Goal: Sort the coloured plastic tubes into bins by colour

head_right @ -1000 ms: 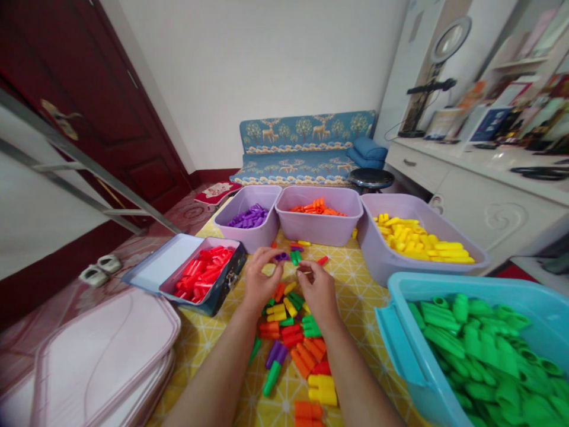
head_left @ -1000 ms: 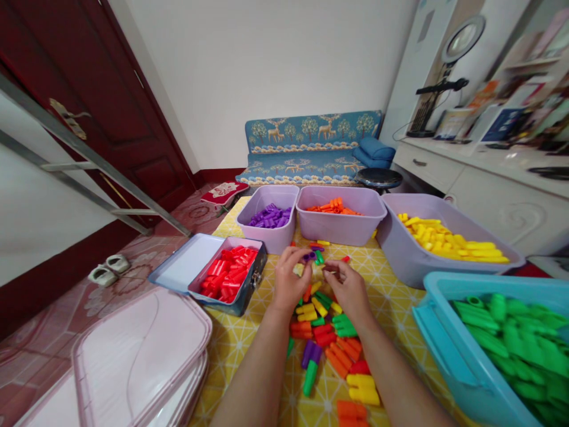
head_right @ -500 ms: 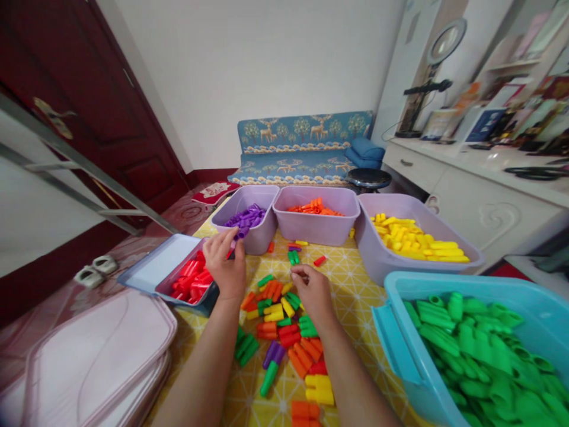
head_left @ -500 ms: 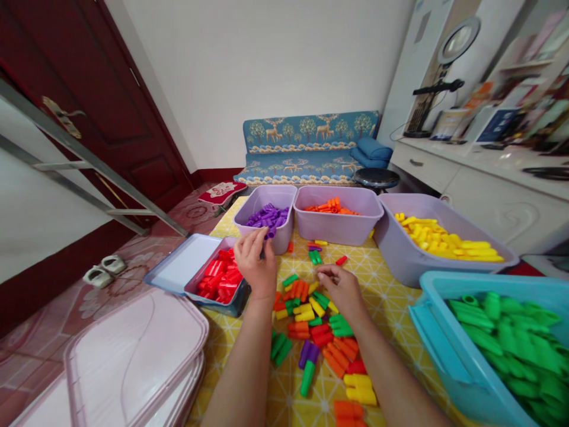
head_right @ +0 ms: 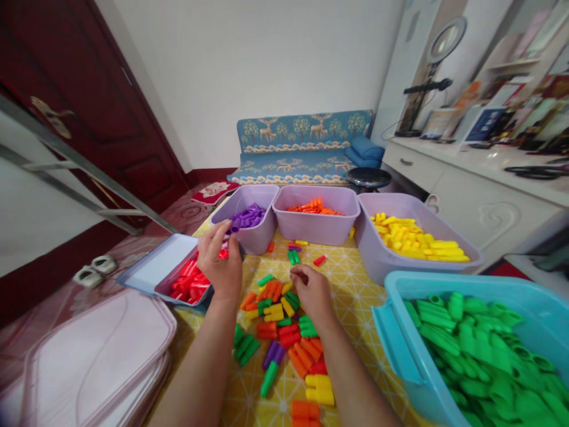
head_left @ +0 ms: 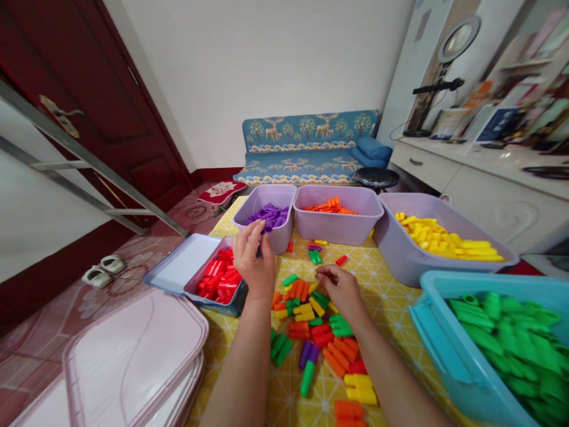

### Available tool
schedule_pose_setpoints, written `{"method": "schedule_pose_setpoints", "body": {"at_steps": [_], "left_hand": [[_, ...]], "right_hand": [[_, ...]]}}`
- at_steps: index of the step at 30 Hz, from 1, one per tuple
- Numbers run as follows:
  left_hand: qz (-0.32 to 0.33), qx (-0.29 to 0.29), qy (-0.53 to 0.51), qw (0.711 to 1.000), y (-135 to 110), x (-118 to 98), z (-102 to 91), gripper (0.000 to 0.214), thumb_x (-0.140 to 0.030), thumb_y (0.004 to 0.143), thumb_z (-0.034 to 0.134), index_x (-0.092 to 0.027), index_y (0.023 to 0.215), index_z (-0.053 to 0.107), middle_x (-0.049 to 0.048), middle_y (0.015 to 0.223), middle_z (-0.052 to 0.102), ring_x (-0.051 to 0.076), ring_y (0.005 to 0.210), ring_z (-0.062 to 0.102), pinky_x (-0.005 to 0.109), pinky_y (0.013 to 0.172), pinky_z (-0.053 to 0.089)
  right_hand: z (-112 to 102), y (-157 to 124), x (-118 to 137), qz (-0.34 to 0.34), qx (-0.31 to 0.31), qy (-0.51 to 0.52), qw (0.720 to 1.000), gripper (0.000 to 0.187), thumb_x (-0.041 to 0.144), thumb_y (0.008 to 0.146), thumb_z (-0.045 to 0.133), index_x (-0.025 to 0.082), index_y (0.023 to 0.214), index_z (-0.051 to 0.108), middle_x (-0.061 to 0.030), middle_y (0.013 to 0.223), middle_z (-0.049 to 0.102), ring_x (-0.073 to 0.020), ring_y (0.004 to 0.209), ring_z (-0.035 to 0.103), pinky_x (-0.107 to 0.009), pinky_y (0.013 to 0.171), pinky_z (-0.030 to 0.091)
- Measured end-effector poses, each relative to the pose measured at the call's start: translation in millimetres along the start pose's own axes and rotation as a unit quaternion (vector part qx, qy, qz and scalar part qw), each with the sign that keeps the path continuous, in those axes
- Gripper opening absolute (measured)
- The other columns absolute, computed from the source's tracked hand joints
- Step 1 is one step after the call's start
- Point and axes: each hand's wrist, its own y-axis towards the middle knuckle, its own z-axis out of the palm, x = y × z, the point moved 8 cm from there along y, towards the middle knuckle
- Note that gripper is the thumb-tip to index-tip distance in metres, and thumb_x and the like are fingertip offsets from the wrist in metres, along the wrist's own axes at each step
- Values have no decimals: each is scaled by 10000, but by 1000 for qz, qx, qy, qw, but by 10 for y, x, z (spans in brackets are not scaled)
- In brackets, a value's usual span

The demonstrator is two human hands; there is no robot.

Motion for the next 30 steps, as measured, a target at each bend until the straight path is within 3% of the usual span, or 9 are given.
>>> {"method": "schedule_pose_setpoints", "body": {"at_steps": [3, 7, 14, 19, 22, 24, 27, 30], "left_hand": [[-13, 8, 22, 1000, 27, 141, 1, 298, -154, 865, 529, -221, 1129, 649, 75, 1109, 653, 187, 1062, 584, 351, 962, 433], [-32, 66, 18, 997, -62, 350, 148, 322, -121, 850, 503, -207, 1117, 662, 71, 1076, 662, 181, 1024, 600, 345, 946, 460], [-58, 137, -9, 989, -90, 351, 321, 353, -134, 853, 478, -171, 1166, 637, 107, 1149, 626, 207, 1088, 574, 377, 965, 461], [-161, 184, -119, 962, -96, 424, 430, 526, -216, 820, 570, -193, 1339, 485, 155, 1426, 418, 248, 1145, 557, 333, 810, 545], [-178, 219, -206, 937, -131, 369, 509, 639, -226, 829, 566, -244, 1427, 344, 132, 1506, 309, 247, 1198, 533, 315, 810, 547], [-169, 225, -220, 934, -131, 306, 509, 628, -224, 827, 567, -237, 1420, 360, 115, 1484, 360, 248, 1259, 481, 322, 868, 526], [-163, 227, -215, 936, -125, 220, 483, 408, -234, 841, 543, -193, 1246, 576, 97, 1294, 585, 224, 1187, 546, 325, 918, 497], [-182, 302, -230, 907, -228, 149, 576, 299, -271, 866, 510, -168, 1099, 667, 89, 1064, 704, 198, 985, 651, 302, 845, 518]], "right_hand": [[9, -7, 23, -6, 8, 4, 1000, 159, 298, 777, 579, 196, 851, 676, -48, 863, 713, -183, 744, 664, -303, 699, 530], [24, -23, 26, 3, 19, 16, 1000, 168, 302, 786, 568, 192, 868, 666, -44, 855, 706, -170, 677, 658, -295, 648, 533], [25, -22, 34, 5, 20, 14, 1000, 163, 308, 779, 575, 198, 860, 663, -37, 830, 705, -171, 669, 661, -293, 640, 531], [19, -26, 69, -3, 16, -12, 1000, 169, 294, 781, 572, 192, 867, 676, -47, 856, 716, -182, 745, 665, -301, 700, 520], [21, -26, 77, -10, 15, -10, 1000, 169, 290, 783, 565, 190, 860, 676, -47, 862, 716, -181, 749, 666, -300, 703, 519], [21, -22, 71, -12, 13, -9, 1000, 163, 290, 782, 562, 193, 849, 675, -44, 852, 715, -179, 735, 664, -302, 697, 521], [22, -13, 59, -11, 11, -14, 1000, 152, 284, 774, 561, 201, 833, 674, -39, 833, 714, -182, 728, 662, -307, 692, 522], [27, -8, 57, -9, 15, -18, 1000, 146, 285, 772, 557, 207, 815, 673, -33, 815, 712, -181, 710, 657, -304, 672, 521]]}}
